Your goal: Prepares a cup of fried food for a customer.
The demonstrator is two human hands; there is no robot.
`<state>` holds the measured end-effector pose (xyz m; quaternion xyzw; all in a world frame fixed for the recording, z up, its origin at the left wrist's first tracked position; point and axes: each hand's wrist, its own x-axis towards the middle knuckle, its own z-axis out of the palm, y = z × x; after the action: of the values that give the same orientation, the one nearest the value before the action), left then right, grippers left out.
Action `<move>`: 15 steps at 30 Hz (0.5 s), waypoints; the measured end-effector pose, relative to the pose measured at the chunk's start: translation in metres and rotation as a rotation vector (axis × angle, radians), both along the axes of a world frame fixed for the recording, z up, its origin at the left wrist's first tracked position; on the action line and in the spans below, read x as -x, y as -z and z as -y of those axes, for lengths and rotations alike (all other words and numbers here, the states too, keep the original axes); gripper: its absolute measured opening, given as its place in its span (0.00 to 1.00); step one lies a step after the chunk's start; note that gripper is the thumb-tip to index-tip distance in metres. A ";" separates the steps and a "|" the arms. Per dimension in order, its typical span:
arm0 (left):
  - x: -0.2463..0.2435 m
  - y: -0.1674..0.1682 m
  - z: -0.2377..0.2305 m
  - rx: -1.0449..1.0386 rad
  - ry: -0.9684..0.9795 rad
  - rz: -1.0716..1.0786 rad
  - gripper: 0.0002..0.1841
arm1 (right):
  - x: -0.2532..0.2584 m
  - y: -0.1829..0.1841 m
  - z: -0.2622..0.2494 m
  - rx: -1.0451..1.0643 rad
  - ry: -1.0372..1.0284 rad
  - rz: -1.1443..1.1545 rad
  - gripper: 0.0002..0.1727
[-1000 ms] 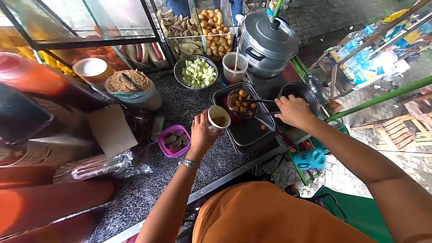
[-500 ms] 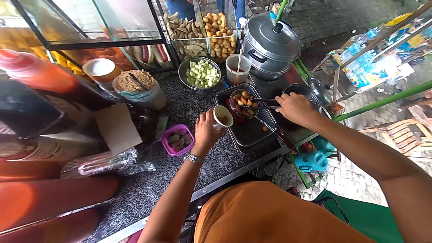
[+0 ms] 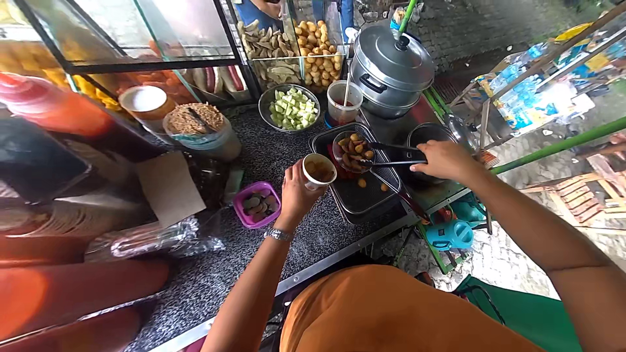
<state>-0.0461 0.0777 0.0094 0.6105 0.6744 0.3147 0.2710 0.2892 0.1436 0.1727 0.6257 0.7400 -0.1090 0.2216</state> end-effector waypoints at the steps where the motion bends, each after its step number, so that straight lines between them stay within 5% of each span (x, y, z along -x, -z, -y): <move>1: 0.000 0.000 -0.001 0.013 0.000 -0.003 0.53 | -0.002 0.015 0.000 0.018 0.024 0.007 0.42; 5: 0.000 0.001 -0.002 0.057 0.012 -0.025 0.53 | 0.010 0.068 0.003 -0.016 0.067 -0.068 0.40; 15: 0.000 0.005 -0.003 0.002 0.068 -0.084 0.51 | 0.006 0.103 0.027 -0.213 -0.082 -0.039 0.28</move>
<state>-0.0461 0.0804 0.0046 0.6457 0.6643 0.2786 0.2535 0.2828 0.1165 0.0701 0.6127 0.7764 -0.0328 0.1439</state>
